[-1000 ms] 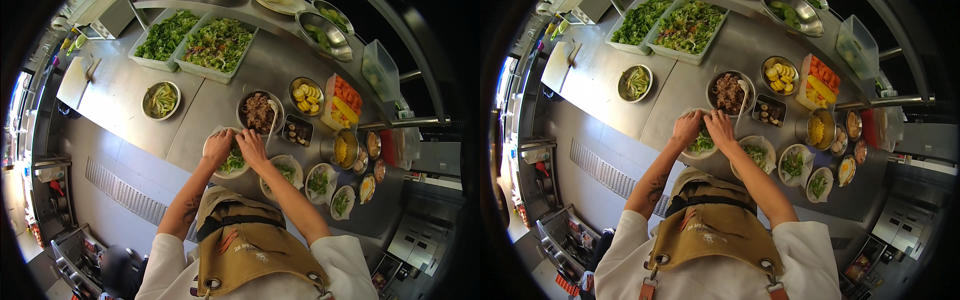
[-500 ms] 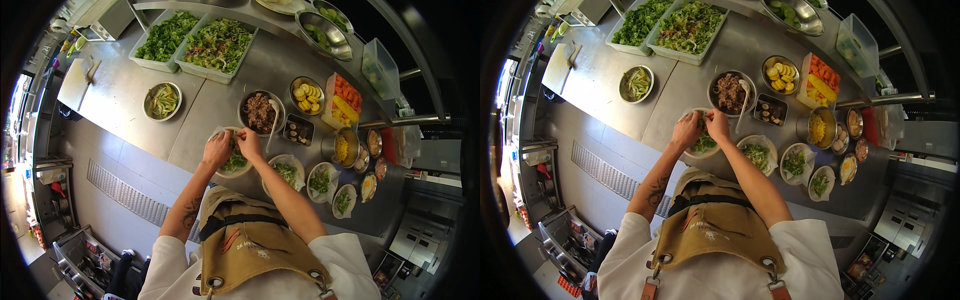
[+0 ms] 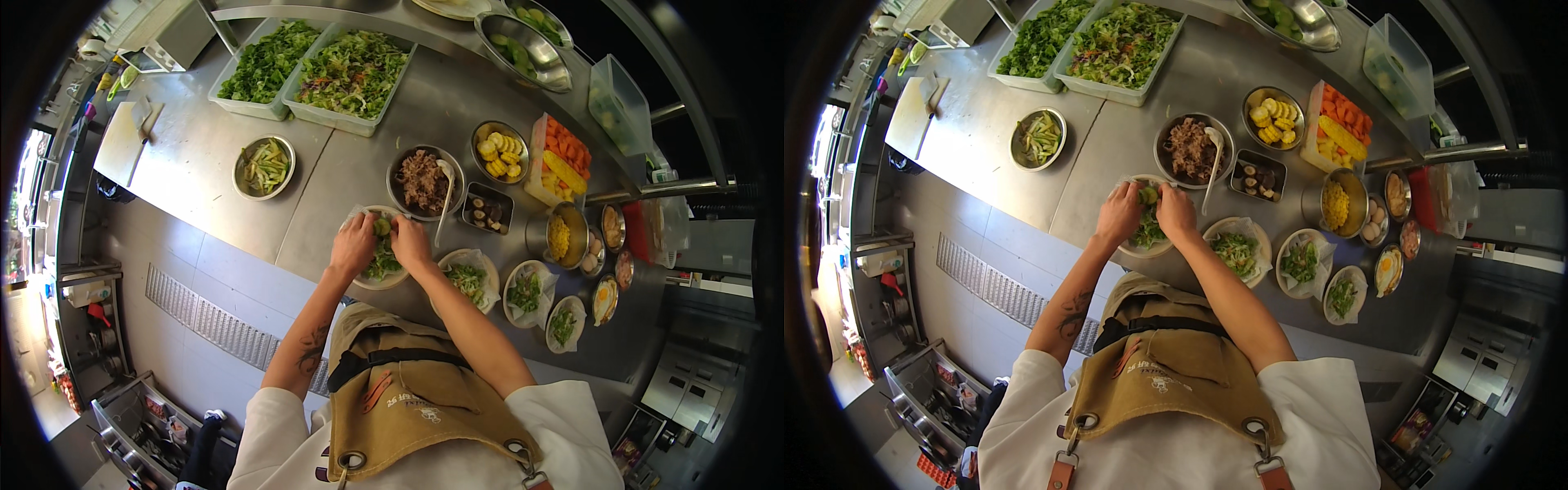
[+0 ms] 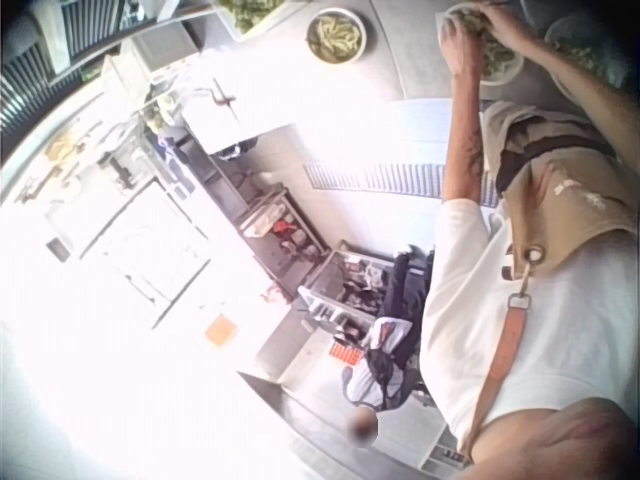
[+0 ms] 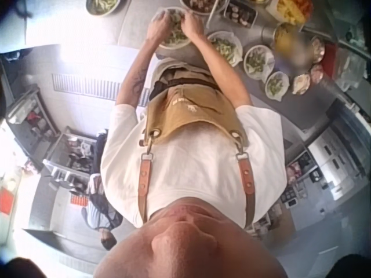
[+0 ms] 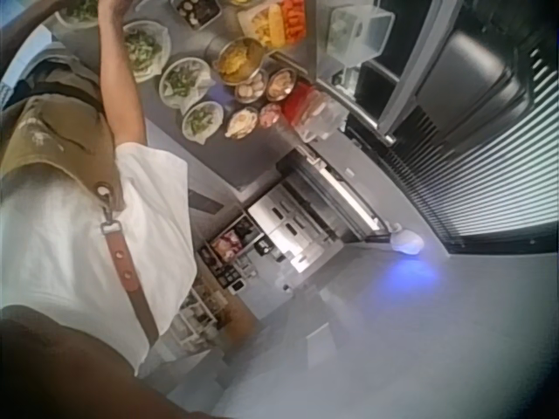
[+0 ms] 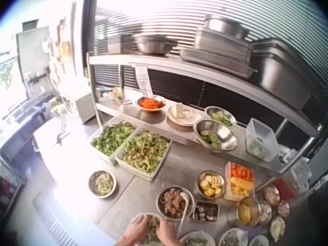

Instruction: The person assembles multiple salad bowls on a stainless steel counter. They add lettuce, sliced cucumbers, sliced bananas, and corn kernels to each bowl, arranging the ingredients by hand.

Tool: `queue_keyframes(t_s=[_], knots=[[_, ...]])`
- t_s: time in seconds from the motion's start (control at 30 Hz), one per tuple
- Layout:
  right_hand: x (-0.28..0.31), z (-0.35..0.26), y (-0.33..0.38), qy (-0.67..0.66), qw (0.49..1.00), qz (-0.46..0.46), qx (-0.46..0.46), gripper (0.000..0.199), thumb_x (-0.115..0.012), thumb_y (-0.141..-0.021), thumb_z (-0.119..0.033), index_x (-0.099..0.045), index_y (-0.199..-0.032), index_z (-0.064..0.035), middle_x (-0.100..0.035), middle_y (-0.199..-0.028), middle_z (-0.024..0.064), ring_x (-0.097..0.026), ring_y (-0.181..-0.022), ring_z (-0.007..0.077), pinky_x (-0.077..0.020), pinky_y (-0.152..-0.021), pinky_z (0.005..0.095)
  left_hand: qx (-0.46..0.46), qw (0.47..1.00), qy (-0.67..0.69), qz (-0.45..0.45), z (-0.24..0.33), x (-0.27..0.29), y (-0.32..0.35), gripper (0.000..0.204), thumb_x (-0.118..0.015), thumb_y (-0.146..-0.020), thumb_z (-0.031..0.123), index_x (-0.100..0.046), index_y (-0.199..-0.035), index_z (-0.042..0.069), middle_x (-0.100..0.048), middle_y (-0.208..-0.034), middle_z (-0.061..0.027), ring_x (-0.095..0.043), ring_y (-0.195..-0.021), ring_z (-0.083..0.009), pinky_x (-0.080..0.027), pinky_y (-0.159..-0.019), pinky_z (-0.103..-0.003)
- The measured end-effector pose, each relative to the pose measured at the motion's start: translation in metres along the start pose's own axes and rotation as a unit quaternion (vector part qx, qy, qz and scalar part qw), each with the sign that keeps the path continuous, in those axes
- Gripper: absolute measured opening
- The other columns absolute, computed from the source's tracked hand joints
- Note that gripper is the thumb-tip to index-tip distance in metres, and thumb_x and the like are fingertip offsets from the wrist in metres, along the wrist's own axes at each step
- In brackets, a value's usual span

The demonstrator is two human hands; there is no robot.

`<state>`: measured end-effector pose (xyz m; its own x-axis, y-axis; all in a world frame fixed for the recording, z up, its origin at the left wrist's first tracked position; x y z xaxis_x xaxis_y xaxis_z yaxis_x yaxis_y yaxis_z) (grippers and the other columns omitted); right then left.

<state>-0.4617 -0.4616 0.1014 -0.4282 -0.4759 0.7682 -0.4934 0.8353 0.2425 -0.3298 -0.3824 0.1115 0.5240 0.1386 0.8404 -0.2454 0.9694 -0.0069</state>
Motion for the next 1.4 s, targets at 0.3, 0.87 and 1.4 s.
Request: queue_keyframes(t_s=[0.3,0.87,1.4], knots=[[0.004,-0.007,0.002,-0.068,0.996,0.02,-0.046,0.02,-0.07,-0.096,-0.016,-0.064,-0.113,-0.0071,-0.075,-0.1,0.0152,-0.072,-0.096,0.0385,-0.0577,-0.079,0.0496,-0.008,0.997,-0.071,0.036,0.002,0.002,0.0,0.037,-0.078,-0.081,0.019,-0.067,-0.116,0.012,-0.064,-0.112,-0.0086,-0.066,-0.104,-0.032,-0.052,-0.09,-0.045],[-0.008,-0.03,0.004,0.106,0.981,0.029,0.161,0.046,-0.063,-0.093,-0.005,-0.06,-0.138,-0.0101,-0.057,-0.127,0.0179,-0.067,-0.105,0.0407,-0.0557,-0.083,0.0515,0.036,0.997,-0.04,0.057,0.002,0.009,0.013,0.041,-0.075,-0.084,0.013,-0.066,-0.124,0.013,-0.065,-0.117,-0.0094,-0.064,-0.111,-0.0327,-0.058,-0.088,-0.045],[-0.005,-0.016,-0.007,0.084,0.989,0.013,0.125,0.054,-0.074,-0.092,-0.018,-0.05,-0.14,-0.012,-0.052,-0.143,0.0199,-0.067,-0.106,0.0448,-0.0568,-0.083,0.0516,0.054,0.991,-0.124,0.003,0.008,0.005,-0.004,0.024,-0.071,-0.089,0.022,-0.068,-0.109,0.01,-0.068,-0.114,-0.0092,-0.071,-0.102,-0.0321,-0.061,-0.078,-0.044]])
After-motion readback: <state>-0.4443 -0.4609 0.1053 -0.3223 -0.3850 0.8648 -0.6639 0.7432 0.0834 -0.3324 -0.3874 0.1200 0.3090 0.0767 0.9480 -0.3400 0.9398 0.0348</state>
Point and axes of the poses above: each hand's wrist, its own y-axis away from the middle knuckle, its own x-axis out of the back of the hand, z = x × y, the point moved 4 cm from there along -y, towards the middle knuckle
